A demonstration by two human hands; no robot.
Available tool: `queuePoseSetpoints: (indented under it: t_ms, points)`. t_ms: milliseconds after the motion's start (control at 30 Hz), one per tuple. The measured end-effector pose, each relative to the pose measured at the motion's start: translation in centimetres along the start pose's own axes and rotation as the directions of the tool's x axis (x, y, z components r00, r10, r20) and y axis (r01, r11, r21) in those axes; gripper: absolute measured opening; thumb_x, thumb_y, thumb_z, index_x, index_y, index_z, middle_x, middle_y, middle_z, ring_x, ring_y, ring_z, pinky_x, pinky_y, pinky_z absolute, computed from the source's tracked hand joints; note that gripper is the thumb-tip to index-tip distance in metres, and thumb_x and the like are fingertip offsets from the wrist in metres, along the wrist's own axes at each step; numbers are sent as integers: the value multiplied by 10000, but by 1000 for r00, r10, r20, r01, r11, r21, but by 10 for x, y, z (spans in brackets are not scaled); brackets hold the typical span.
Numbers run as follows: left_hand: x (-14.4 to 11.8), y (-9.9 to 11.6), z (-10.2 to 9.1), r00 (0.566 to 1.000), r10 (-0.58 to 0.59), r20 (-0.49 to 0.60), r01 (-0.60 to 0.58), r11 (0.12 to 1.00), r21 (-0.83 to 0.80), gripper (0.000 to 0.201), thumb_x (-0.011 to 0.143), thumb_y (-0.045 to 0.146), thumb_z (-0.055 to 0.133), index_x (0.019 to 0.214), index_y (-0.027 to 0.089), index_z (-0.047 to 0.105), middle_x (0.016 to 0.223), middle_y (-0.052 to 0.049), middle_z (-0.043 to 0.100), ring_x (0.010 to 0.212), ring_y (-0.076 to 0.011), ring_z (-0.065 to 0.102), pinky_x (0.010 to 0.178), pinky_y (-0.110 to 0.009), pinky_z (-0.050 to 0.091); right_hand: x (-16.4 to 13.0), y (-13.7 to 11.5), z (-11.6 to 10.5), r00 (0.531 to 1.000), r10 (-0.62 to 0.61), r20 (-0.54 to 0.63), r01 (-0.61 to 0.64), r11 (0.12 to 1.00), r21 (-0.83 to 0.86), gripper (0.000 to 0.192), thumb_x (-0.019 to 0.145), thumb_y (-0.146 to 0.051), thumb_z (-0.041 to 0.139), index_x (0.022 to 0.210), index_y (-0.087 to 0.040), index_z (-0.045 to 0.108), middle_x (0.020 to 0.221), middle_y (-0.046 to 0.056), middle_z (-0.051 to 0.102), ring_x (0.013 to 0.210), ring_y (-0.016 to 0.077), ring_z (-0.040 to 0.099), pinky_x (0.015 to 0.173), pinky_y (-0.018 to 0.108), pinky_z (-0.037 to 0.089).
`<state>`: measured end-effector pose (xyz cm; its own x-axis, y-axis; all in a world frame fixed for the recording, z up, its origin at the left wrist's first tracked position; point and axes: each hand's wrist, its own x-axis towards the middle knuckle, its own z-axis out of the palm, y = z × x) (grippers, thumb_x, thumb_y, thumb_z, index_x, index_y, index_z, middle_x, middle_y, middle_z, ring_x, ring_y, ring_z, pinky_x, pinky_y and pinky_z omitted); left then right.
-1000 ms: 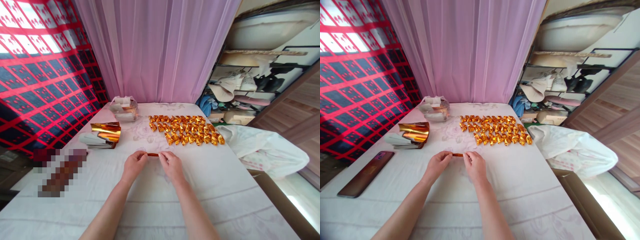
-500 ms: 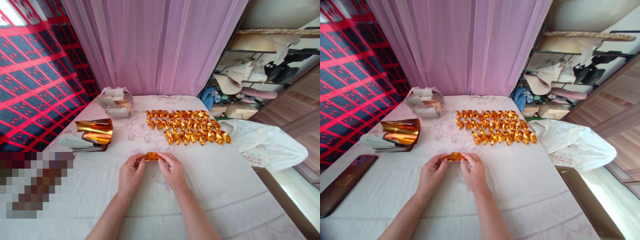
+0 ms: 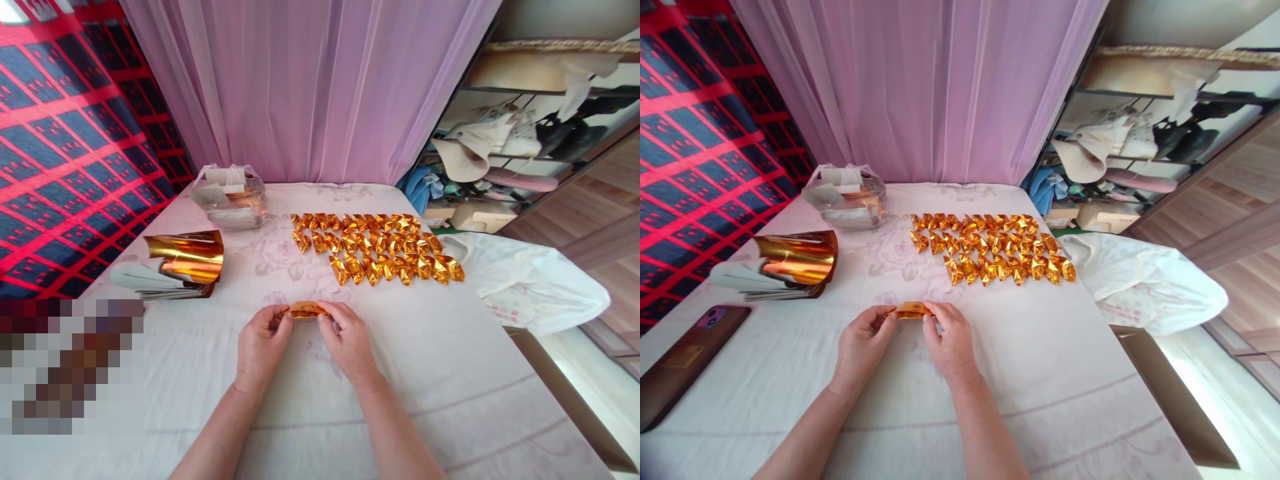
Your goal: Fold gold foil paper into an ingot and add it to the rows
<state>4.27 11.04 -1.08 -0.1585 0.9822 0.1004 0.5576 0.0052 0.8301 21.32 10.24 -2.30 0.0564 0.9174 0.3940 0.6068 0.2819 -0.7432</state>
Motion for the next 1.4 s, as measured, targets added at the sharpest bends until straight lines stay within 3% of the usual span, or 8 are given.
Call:
queuePoseSetpoints:
  t_ms: [333, 733, 1033, 1400]
  points:
    - [0, -2, 2, 1000, 25, -9, -25, 1000, -8, 321, 781, 425, 546, 917, 215, 748, 756, -17, 750, 621, -161, 659, 614, -262, 521, 0, 1, 2, 989, 146, -20, -147, 985, -90, 303, 858, -261, 494, 982, -210, 766, 955, 73, 769, 792, 183, 715, 738, 273, 580]
    - [0, -1, 1, 999, -11, 35, 9, 999, 46, 304, 814, 435, 564, 928, 218, 745, 803, -28, 760, 677, -179, 679, 643, -279, 496, 0, 7, 1, 992, 128, -14, -128, 992, -21, 239, 873, -292, 550, 957, -272, 772, 957, 41, 780, 872, 210, 740, 814, 326, 593]
    - [0, 2, 0, 999, -5, 46, 0, 994, 111, 228, 831, 363, 545, 885, 227, 721, 775, -1, 737, 677, -165, 668, 640, -264, 467, -2, 4, 3, 992, 117, -46, -118, 993, -20, 238, 855, -292, 550, 908, -259, 779, 907, 44, 783, 817, 206, 742, 777, 314, 591]
    - [0, 6, -1, 997, 19, 72, -31, 983, 180, 193, 845, 324, 532, 861, 229, 699, 776, -3, 719, 686, -165, 651, 635, -265, 440, -2, 0, 4, 977, 200, -70, -197, 979, 49, 201, 813, -314, 575, 836, -272, 770, 797, 18, 777, 681, 185, 720, 679, 283, 568]
